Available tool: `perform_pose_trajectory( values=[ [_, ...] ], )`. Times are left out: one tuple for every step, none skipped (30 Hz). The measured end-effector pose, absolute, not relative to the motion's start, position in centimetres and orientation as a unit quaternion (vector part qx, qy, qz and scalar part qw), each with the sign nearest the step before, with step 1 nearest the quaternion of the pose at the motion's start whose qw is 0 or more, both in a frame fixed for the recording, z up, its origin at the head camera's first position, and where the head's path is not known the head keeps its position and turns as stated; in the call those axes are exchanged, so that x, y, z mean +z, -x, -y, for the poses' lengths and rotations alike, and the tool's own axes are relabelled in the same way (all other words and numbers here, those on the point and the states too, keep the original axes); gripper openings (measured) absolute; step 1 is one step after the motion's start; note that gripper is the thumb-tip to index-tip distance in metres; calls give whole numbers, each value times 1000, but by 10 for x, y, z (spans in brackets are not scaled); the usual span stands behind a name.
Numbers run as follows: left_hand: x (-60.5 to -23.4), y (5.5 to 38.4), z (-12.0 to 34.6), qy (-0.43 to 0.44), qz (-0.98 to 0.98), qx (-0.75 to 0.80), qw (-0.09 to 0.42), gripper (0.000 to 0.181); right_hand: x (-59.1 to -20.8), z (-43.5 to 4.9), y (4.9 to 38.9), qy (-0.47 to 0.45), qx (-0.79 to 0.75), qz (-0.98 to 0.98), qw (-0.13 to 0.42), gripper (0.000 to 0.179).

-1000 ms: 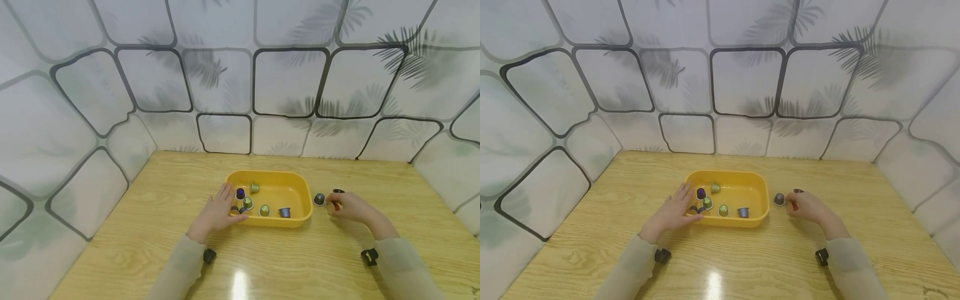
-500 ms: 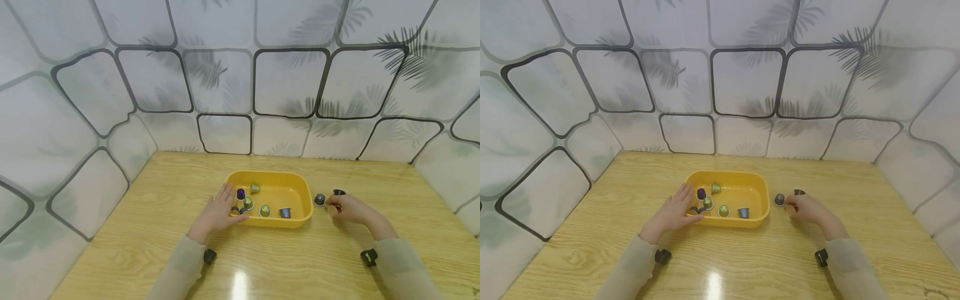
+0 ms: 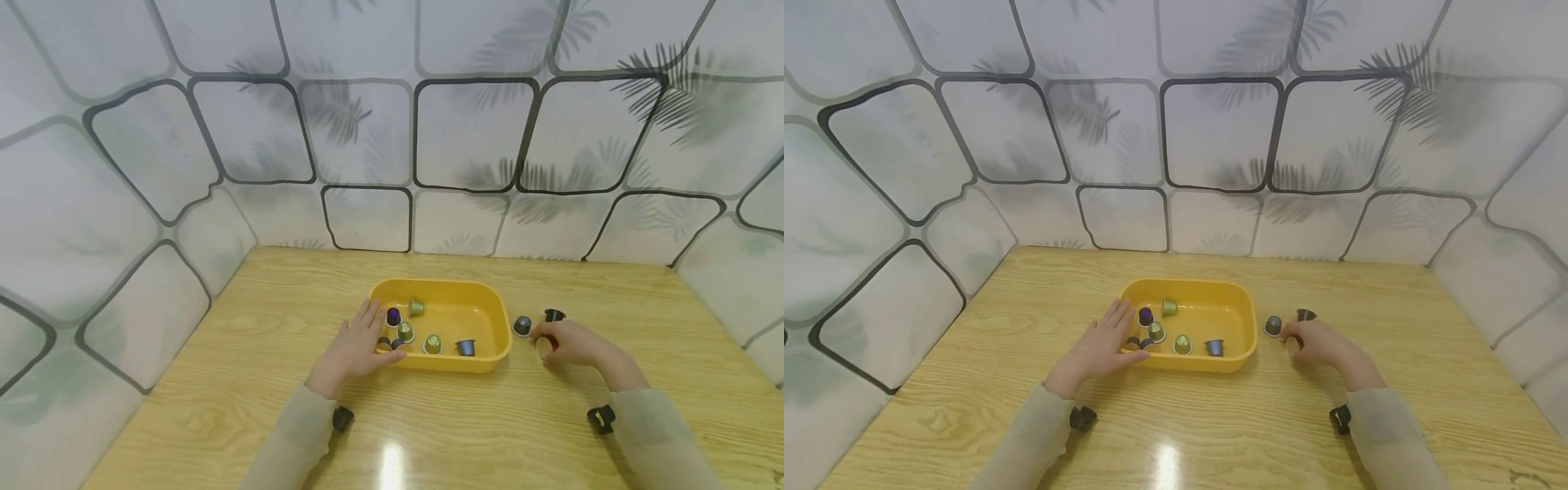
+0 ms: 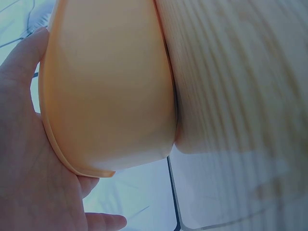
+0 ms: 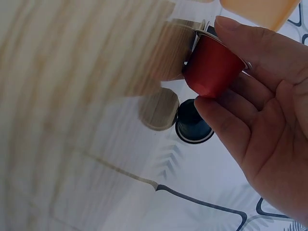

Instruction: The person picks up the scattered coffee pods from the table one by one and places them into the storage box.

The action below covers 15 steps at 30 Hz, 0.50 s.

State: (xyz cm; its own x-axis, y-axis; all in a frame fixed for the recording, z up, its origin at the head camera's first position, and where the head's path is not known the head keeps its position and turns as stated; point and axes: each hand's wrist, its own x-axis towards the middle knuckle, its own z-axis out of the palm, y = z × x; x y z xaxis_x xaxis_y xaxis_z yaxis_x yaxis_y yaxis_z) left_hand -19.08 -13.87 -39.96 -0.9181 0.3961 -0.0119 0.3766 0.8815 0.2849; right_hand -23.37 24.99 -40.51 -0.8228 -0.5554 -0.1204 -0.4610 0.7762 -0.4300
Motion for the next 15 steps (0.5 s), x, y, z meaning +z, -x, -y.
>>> perform_pose_trajectory(
  values=[
    [-400, 191, 139, -199, -969, 140, 35, 92, -405, -250, 233, 270, -196, -935, 123, 37],
    [-400, 191, 139, -199, -969, 140, 34, 92, -405, -250, 233, 270, -197, -934, 125, 37],
    [-400, 191, 139, -198, -969, 140, 34, 92, -404, -250, 233, 268, -199, -934, 127, 38],
    [-400, 191, 139, -198, -970, 140, 33, 91, -404, -250, 233, 268, -199, -934, 128, 38],
    [-400, 191, 139, -198, -970, 139, 32, 91, -404, -250, 233, 269, -200, -933, 129, 38],
    [-400, 191, 139, -198, -970, 140, 32, 91, -404, -250, 234, 268, -200, -933, 130, 38],
    [-400, 191, 139, -199, -970, 140, 31, 90, -405, -250, 234, 266, -200, -934, 130, 38],
    [-400, 191, 139, -199, -970, 140, 30, 90, -405, -251, 235, 266, -199, -934, 130, 37],
    [-400, 191, 139, -199, -969, 141, 29, 90, -405, -251, 235, 266, -198, -934, 129, 37],
    [-400, 192, 139, -200, -969, 140, 27, 89, -406, -252, 236, 269, -196, -934, 128, 36],
    [-401, 192, 139, -200, -970, 139, 27, 90, -406, -252, 236, 270, -195, -935, 126, 36],
    [-401, 192, 139, -200, -970, 139, 27, 90, -407, -252, 237, 270, -194, -935, 125, 35],
    [-401, 192, 139, -200, -970, 137, 26, 90, -407, -252, 237, 272, -193, -935, 123, 34],
    [-401, 192, 139, -200, -970, 137, 26, 90, -407, -252, 238, 277, -193, -933, 123, 34],
    [-401, 192, 139, -200, -970, 136, 26, 91, -408, -253, 238, 280, -193, -932, 122, 34]
  ],
)
